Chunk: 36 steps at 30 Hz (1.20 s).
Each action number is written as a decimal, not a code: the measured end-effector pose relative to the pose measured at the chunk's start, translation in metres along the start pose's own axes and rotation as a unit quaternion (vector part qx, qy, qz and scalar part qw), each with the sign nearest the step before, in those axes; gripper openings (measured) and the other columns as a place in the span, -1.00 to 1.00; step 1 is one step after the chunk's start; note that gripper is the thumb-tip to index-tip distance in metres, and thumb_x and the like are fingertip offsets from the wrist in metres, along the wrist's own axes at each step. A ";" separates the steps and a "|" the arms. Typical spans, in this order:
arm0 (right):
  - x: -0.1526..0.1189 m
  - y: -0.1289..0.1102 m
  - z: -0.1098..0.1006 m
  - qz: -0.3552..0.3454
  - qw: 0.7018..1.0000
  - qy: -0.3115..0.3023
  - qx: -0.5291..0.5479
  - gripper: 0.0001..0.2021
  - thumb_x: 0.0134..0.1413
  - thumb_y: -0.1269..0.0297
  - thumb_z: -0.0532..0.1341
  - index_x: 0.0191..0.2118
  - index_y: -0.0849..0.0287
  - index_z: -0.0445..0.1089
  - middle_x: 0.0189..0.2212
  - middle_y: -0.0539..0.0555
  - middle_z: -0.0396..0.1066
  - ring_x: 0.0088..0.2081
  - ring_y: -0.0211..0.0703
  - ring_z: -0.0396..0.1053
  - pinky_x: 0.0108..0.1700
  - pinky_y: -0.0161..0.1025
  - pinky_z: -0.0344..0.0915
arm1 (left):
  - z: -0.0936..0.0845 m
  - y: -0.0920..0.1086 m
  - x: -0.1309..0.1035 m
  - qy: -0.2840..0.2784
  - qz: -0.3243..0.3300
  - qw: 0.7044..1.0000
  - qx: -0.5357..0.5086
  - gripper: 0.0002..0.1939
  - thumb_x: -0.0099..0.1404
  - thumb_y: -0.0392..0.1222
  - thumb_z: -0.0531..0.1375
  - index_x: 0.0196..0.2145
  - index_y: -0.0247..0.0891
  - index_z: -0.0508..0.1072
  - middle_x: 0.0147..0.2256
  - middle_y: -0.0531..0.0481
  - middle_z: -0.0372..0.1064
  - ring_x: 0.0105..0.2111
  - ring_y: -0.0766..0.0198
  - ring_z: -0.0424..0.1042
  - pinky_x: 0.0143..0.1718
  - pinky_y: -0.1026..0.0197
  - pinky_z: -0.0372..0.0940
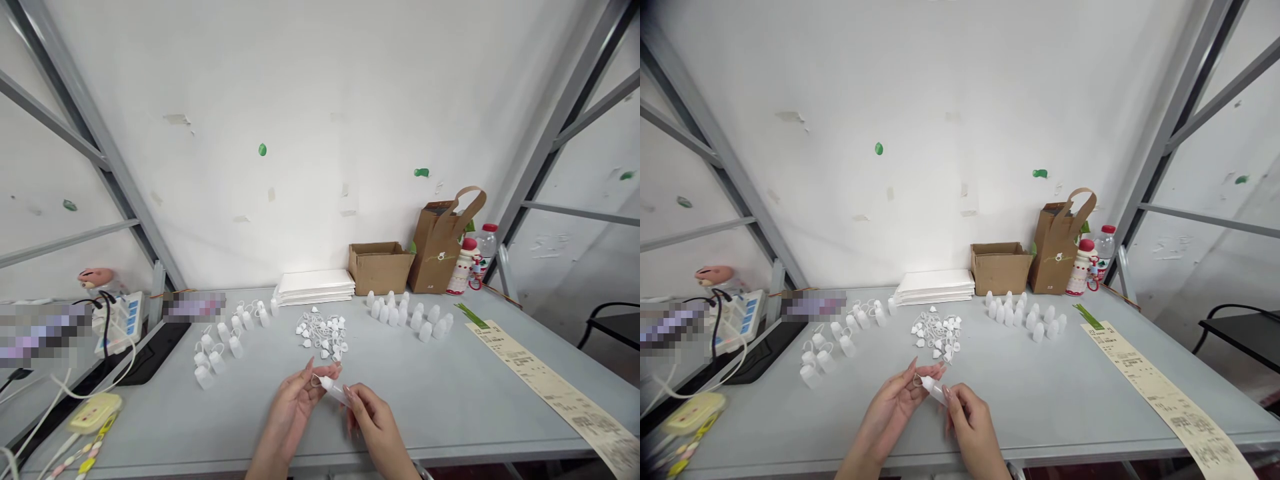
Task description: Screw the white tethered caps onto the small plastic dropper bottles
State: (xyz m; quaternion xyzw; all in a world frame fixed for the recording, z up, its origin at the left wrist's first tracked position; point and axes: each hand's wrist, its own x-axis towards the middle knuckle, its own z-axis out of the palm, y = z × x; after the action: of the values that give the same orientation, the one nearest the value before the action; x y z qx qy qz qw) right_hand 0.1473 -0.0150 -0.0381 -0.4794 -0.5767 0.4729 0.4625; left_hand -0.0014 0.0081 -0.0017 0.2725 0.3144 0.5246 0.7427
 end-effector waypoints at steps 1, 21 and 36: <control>0.000 0.000 0.000 -0.001 1.000 0.001 -0.002 -0.54 0.09 -0.14 -0.03 -0.52 0.18 0.21 -0.69 -0.10 0.13 -0.61 -0.29 0.12 -0.52 -0.35 0.08 | 0.000 0.000 0.000 0.001 0.000 1.000 -0.001 -0.78 0.13 -0.16 0.22 -0.38 -0.41 0.55 -0.25 -0.26 0.53 -0.11 0.02 0.42 0.03 0.04 0.16; 0.001 -0.004 0.001 -0.003 0.998 -0.009 -0.056 -0.58 0.11 -0.09 -0.03 -0.55 0.16 0.16 -0.71 -0.11 0.11 -0.61 -0.30 0.10 -0.52 -0.36 0.05 | -0.002 0.007 -0.001 0.011 0.023 0.991 0.130 -0.70 0.13 -0.07 0.19 -0.42 -0.39 0.57 -0.26 -0.26 0.53 -0.09 -0.04 0.40 0.02 0.03 0.15; -0.001 -0.008 0.000 -0.012 0.998 -0.005 -0.056 -0.64 0.13 0.03 0.03 -0.56 0.15 0.18 -0.71 -0.11 0.15 -0.60 -0.30 0.13 -0.50 -0.37 0.08 | -0.001 0.015 -0.004 0.007 0.005 0.975 0.222 -0.70 0.08 -0.03 0.22 -0.44 -0.34 0.59 -0.28 -0.23 0.54 -0.08 -0.06 0.39 0.08 0.02 0.07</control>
State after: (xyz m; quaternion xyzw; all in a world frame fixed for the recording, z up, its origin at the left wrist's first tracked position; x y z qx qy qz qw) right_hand 0.1465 -0.0165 -0.0307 -0.4954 -0.6103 0.4365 0.4378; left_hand -0.0126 0.0088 0.0093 0.4282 0.4269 0.4471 0.6591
